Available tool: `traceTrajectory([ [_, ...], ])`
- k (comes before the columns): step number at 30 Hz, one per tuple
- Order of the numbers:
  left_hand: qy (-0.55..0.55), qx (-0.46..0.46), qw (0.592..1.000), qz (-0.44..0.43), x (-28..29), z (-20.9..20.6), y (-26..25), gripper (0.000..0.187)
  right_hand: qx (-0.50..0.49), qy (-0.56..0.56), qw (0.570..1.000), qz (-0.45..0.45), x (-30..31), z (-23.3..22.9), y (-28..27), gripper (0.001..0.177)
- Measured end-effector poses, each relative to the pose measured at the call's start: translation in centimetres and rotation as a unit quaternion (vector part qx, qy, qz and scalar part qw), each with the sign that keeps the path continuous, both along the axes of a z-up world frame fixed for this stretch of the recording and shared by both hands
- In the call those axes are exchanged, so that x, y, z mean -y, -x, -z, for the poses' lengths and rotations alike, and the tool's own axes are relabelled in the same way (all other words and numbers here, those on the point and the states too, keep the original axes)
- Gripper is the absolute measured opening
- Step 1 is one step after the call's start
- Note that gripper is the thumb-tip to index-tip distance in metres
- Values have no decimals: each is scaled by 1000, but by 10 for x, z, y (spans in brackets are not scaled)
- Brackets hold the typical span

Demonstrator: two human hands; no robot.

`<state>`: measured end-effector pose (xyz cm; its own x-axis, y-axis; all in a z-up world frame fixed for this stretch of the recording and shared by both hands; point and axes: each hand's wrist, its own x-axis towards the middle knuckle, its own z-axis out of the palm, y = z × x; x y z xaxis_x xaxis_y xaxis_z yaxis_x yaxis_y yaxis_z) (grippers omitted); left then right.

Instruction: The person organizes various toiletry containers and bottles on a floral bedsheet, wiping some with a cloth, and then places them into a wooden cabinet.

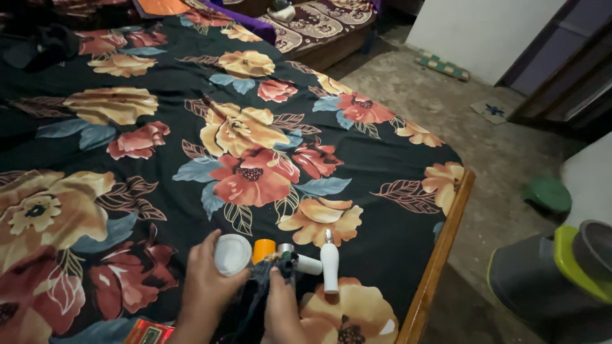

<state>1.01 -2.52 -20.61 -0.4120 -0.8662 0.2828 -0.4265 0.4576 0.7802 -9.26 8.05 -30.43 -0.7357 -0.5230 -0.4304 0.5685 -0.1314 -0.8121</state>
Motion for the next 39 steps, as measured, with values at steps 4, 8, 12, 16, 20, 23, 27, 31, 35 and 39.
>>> traceTrajectory([
  [4, -50, -2, 999, 7, -2, 29, -6, 103, -80, -71, 994, 11, -4, 21, -3, 46],
  [8, -21, -24, 999, 12, 6, 44, -19, 101, 50, 10, 999, -1, -7, -2, -17, 43],
  [12, 14, 13, 1000, -12, 9, 46, -24, 103, 70, 30, 997, -8, 3, 3, -29, 41],
  [16, -14, 29, 999, -2, 9, 49, -30, 105, 34, 5, 999, -11, 7, 27, -31, 45],
  [20, -20, 4, 1000, -9, -6, 34, -28, 102, -14, -25, 1000, 10, -3, 7, -35, 41],
  [23, -22, 9, 1000, -11, -12, 24, -25, 102, -41, -21, 998, 35, -1, -11, -34, 43],
  [27, -27, 2, 1000, -1, -16, 43, -26, 101, -1, -71, 997, 36, -4, -18, -33, 45],
  [31, -96, 45, 994, 31, -18, 74, -34, 103, -89, -140, 986, 28, -13, -11, -37, 46],
  [35, -87, -1, 993, 79, -15, 89, -53, 104, -33, -135, 989, 48, -23, -12, -31, 47],
  [39, -141, 108, 981, 78, 2, 112, -87, 105, -36, -104, 991, 77, -15, -40, -30, 47],
])
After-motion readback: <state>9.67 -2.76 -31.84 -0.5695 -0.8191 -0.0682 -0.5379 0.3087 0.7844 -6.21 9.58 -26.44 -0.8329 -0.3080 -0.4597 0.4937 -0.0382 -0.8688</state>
